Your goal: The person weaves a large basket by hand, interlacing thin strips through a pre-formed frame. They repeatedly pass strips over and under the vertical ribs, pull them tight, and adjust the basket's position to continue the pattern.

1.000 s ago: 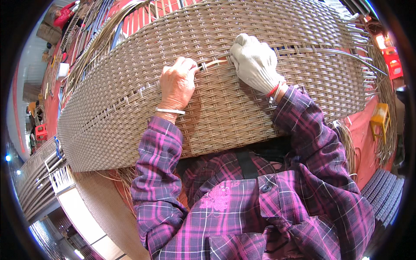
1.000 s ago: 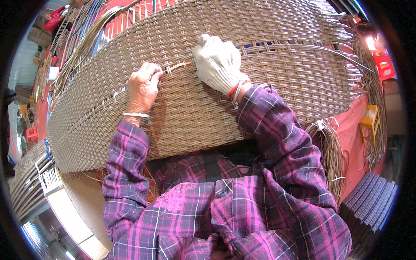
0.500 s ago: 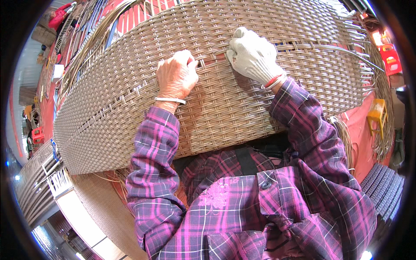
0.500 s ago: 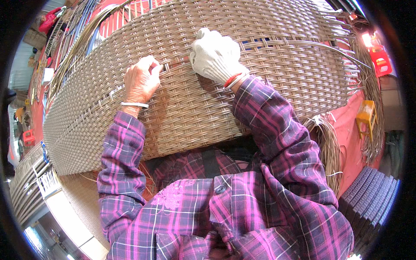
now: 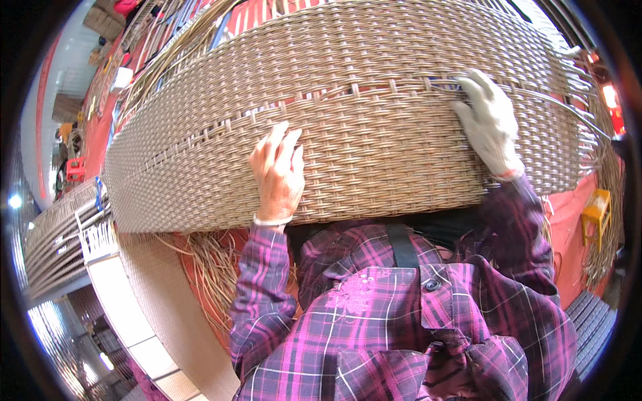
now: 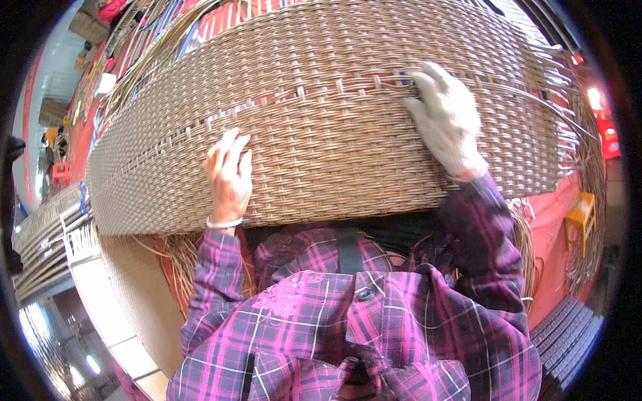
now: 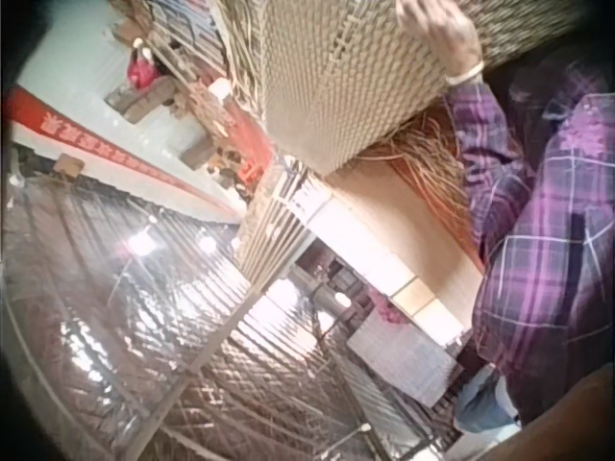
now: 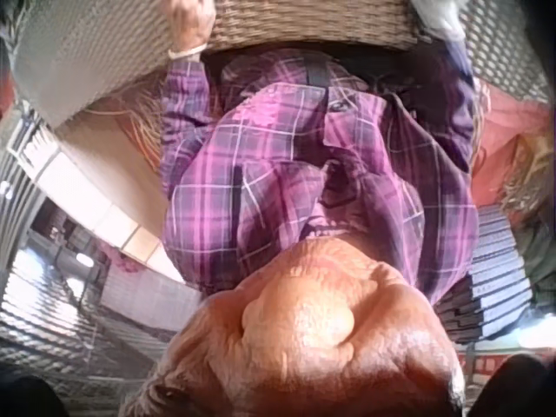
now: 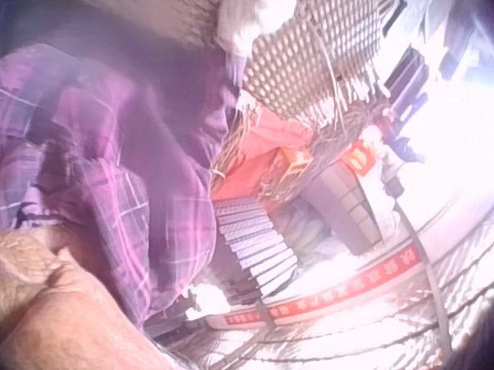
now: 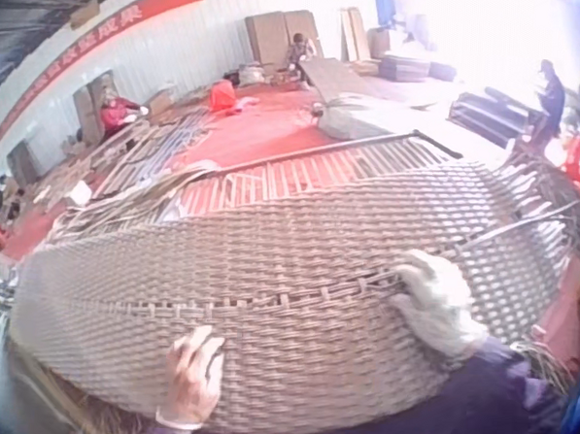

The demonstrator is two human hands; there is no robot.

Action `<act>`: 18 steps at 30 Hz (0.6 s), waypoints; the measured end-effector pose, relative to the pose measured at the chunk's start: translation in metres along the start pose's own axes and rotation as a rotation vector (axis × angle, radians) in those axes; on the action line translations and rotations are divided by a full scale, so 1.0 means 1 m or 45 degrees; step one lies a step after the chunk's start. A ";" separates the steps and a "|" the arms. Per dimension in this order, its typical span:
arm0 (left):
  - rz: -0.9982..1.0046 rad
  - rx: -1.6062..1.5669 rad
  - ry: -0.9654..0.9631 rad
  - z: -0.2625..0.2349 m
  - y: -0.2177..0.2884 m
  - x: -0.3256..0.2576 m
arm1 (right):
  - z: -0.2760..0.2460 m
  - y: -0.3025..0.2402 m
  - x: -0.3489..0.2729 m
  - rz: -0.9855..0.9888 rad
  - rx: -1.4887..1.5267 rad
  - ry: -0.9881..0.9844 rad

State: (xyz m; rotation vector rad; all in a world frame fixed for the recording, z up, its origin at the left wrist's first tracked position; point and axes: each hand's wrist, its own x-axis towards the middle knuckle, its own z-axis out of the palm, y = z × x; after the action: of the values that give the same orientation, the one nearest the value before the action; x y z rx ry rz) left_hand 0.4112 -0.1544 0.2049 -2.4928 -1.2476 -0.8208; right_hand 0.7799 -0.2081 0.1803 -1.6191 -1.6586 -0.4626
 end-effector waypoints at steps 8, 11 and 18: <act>-1.127 -0.018 0.499 -0.042 -0.055 -0.121 | -0.051 0.097 -0.097 0.358 -0.366 -0.108; -1.639 -0.979 0.850 -0.030 -0.060 -0.130 | -0.046 0.137 -0.126 0.508 -0.495 -0.076; -1.698 -1.388 1.015 -0.020 -0.038 -0.063 | -0.092 0.193 -0.110 0.940 -0.576 0.027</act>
State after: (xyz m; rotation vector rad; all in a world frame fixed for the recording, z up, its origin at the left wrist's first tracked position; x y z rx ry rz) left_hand 0.3433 -0.1814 0.1839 -0.8673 -2.3081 -2.9487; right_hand 0.9790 -0.3239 0.1126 -2.3870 -0.8566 -0.4765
